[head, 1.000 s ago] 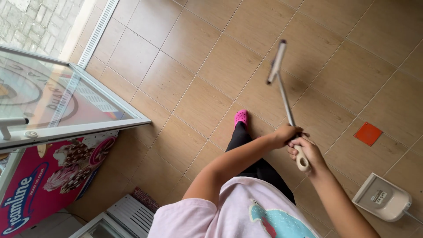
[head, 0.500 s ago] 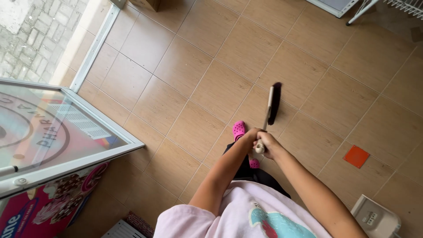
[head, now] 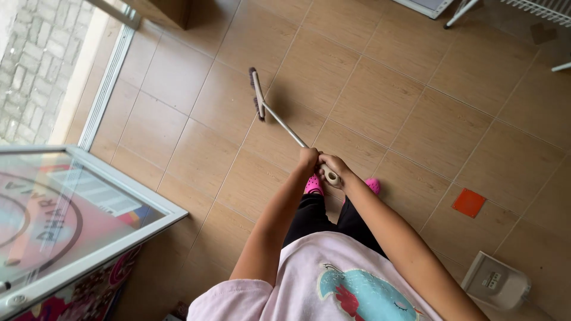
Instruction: The person sweeps the tiled floor of a store using a broom and dustpan. They move around shelves and a freezer, sweeping debris into the dustpan and then emptying it.
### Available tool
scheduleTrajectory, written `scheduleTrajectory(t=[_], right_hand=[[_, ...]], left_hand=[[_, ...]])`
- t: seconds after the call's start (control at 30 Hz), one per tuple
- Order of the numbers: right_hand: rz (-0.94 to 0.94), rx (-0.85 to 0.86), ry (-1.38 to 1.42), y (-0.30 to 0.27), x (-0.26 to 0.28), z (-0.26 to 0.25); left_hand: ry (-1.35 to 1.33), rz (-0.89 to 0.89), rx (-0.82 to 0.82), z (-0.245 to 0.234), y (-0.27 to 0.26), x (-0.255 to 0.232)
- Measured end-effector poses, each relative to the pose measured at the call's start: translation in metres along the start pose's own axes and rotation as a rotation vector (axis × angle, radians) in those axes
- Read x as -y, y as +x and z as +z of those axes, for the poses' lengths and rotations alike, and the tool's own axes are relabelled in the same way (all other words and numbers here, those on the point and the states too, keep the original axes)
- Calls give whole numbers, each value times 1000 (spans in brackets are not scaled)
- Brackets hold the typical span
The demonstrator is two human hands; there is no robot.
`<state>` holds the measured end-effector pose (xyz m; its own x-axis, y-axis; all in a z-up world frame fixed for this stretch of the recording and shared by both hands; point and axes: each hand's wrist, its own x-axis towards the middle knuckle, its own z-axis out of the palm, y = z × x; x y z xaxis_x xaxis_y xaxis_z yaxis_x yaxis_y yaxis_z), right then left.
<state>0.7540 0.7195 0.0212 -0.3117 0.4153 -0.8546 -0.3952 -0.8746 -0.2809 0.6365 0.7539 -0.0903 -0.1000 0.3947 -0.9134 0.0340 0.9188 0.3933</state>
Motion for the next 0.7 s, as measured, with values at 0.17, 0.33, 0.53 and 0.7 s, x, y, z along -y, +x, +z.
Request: scheduleTrajectory(t=[0.17,0.33,0.53,0.7], right_hand=[[-11,-28,180,-100,14,-104],[-125,-190,378,-215,16,-242],[-120,-506,380,-260,56,-360],[-122,-545,456,-198,77,-414]], left_hand=[[46,85,240,136,-32,36],[273,37,569,302,-141,44],[538,622,1002,464,-119,102],[226,-201,971,509,-67,104]])
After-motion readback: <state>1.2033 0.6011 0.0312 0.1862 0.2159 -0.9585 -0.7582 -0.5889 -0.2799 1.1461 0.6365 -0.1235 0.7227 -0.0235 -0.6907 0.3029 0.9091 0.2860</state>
